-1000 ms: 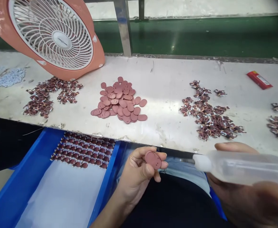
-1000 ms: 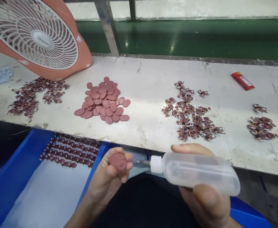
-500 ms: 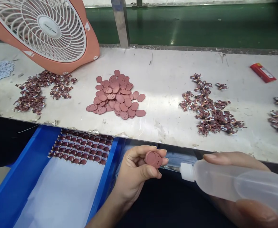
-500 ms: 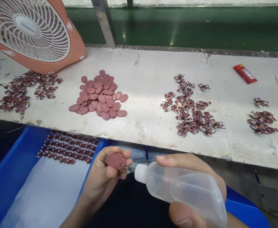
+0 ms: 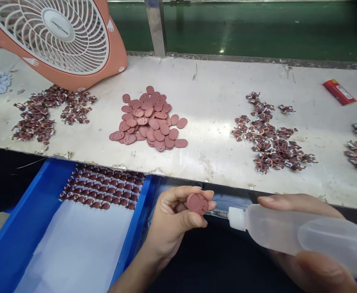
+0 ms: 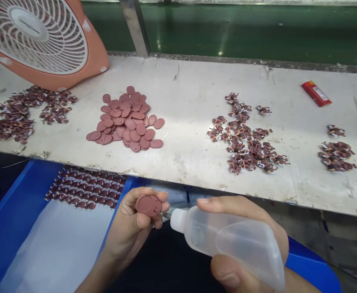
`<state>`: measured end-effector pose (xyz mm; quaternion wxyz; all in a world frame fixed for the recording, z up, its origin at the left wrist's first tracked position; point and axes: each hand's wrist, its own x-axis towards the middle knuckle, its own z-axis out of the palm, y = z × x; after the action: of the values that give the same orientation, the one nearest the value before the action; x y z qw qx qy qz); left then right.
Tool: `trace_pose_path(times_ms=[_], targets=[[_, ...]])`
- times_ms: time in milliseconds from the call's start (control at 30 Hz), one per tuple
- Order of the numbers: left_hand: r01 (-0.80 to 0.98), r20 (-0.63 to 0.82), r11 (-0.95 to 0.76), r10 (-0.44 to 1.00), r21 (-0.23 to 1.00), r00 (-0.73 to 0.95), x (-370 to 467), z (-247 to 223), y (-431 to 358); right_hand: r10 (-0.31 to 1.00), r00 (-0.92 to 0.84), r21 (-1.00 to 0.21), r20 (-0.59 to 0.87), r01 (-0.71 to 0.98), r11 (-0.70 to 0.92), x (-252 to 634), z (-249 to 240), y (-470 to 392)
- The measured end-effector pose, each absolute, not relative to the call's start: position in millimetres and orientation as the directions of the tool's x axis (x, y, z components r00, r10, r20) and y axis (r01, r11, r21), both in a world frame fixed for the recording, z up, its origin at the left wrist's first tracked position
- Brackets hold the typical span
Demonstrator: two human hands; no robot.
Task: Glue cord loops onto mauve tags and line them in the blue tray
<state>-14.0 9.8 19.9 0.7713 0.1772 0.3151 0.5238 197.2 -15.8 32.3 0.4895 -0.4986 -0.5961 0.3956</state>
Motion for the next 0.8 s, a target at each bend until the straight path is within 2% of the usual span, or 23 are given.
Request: trace_pose_path(times_ms=[167, 367, 500, 633, 733, 800], targets=[[-0.690, -0.295, 0.385, 0.921, 0.613, 0.253, -14.4, 17.5, 10.6, 0.982, -0.033, -0.955, 0.186, 0.228, 0.189, 198.4, 29.7, -20.0], [-0.692, -0.310, 0.390, 0.918, 0.608, 0.246, -14.4, 18.2, 11.0, 0.981, 0.065, -0.959, 0.182, 0.232, 0.162, 191.7, 33.6, -16.3], [-0.693, -0.303, 0.382, 0.922, 0.611, 0.241, -14.7, 19.2, 10.8, 0.983, -0.013, -0.965, 0.182, 0.187, 0.181, 189.9, 33.7, -12.9], [-0.688, -0.312, 0.386, 0.920, 0.614, 0.237, -14.8, 18.3, 11.0, 0.981, -0.003, -0.960, 0.195, 0.207, 0.191, 191.0, 32.9, -13.5], [-0.686, -0.324, 0.389, 0.918, 0.615, 0.230, -14.7, 17.6, 11.5, 0.986, 0.009, -0.963, 0.166, 0.218, 0.160, 192.1, 34.1, -15.4], [-0.685, -0.326, 0.390, 0.917, 0.615, 0.229, -14.9, 17.3, 11.8, 0.996, 0.037, -0.978, 0.076, 0.200, 0.067, 192.3, 35.9, -16.3]])
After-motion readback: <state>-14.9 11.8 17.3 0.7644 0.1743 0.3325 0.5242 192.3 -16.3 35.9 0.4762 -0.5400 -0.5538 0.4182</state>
